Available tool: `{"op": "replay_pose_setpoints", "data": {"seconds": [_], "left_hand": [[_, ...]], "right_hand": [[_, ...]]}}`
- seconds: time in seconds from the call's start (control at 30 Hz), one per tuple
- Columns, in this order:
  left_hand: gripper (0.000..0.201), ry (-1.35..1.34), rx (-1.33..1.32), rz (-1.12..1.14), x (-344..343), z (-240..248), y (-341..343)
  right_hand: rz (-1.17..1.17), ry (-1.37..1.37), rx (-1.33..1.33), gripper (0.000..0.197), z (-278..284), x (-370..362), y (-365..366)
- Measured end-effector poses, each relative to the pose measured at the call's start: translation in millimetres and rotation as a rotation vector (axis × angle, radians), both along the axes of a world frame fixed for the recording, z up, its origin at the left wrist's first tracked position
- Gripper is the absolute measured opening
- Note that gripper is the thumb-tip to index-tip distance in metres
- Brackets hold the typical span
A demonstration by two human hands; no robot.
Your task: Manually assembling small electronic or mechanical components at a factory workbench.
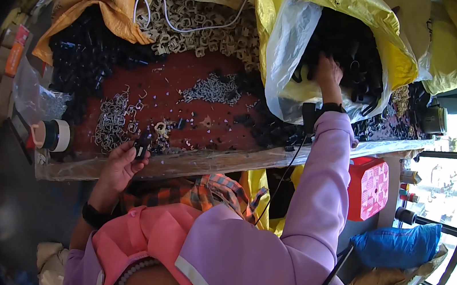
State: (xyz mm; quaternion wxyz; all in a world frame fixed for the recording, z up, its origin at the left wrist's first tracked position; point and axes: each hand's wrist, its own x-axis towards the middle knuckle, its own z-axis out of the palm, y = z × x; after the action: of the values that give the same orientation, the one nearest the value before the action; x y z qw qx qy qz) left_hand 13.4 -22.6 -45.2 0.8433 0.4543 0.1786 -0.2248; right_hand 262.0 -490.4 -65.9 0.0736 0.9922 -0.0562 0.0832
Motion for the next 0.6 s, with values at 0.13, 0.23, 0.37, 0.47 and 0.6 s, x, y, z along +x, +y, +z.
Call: {"op": "replay_pose_setpoints", "data": {"seconds": [0.13,0.23,0.37,0.47,0.6], "left_hand": [[0.024,-0.001,-0.002,0.017,-5,-5,3],[0.025,0.061,-0.012,0.066,-1,1,2],[0.024,0.023,-0.066,0.082,3,2,-2],[0.023,-0.047,-0.136,0.045,4,0,-3],[0.023,0.008,-0.147,0.053,1,6,-3]], "right_hand": [[0.073,0.082,-0.059,0.036,20,-26,23],[0.208,-0.140,-0.073,0.041,16,-52,32],[0.297,-0.244,0.353,0.041,20,-83,28],[0.280,-0.335,0.444,0.036,32,-111,46],[0.373,-0.259,0.737,0.034,51,-142,96]]}}
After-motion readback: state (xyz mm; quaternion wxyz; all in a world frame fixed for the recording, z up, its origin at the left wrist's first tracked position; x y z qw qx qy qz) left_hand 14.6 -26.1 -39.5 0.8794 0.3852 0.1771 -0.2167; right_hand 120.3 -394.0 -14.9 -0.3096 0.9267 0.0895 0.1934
